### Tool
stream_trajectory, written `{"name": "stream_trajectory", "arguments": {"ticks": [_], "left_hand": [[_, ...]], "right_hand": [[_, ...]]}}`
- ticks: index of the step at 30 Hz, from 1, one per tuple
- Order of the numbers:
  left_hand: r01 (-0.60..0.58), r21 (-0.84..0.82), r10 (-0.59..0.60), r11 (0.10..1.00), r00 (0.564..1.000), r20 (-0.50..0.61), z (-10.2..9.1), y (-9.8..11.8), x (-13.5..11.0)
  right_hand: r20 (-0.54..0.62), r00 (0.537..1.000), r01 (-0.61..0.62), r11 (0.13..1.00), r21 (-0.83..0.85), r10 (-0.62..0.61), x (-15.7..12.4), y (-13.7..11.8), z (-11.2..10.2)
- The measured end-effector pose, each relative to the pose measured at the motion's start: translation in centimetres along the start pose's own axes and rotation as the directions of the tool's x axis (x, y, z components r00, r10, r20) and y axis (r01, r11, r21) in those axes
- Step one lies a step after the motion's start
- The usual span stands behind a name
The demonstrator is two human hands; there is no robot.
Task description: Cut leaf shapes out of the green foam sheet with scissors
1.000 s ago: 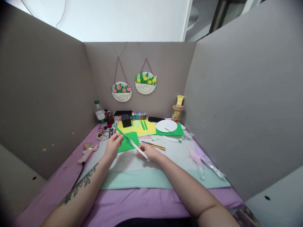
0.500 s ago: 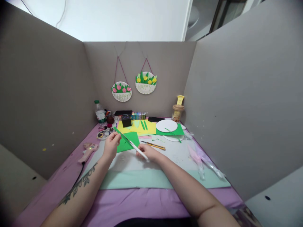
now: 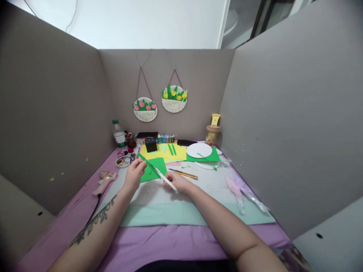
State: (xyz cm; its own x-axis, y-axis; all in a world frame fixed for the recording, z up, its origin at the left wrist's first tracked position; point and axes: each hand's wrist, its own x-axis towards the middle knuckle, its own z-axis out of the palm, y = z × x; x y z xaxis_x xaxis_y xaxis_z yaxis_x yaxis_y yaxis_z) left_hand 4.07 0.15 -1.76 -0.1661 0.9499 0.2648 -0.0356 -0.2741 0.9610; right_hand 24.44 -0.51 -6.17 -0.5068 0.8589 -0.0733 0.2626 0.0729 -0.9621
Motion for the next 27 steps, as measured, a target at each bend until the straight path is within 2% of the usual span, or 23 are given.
{"name": "stream_trajectory", "arguments": {"ticks": [9, 17, 27], "left_hand": [[-0.023, -0.009, 0.022, 1.000, 0.998, -0.059, -0.48, 0.36, 0.42], [-0.023, 0.041, 0.023, 0.999, 1.000, -0.007, -0.11, 0.13, 0.16], [-0.010, 0.051, 0.010, 0.999, 1.000, 0.002, 0.01, 0.28, -0.02]], "right_hand": [[0.030, 0.999, 0.009, 1.000, 0.018, -0.010, -0.26, -0.54, 0.12], [0.020, 1.000, 0.021, 0.999, 0.042, -0.022, -0.03, 0.09, 0.12], [0.020, 1.000, -0.003, 0.999, 0.037, 0.002, -0.35, -0.75, 0.23]]}}
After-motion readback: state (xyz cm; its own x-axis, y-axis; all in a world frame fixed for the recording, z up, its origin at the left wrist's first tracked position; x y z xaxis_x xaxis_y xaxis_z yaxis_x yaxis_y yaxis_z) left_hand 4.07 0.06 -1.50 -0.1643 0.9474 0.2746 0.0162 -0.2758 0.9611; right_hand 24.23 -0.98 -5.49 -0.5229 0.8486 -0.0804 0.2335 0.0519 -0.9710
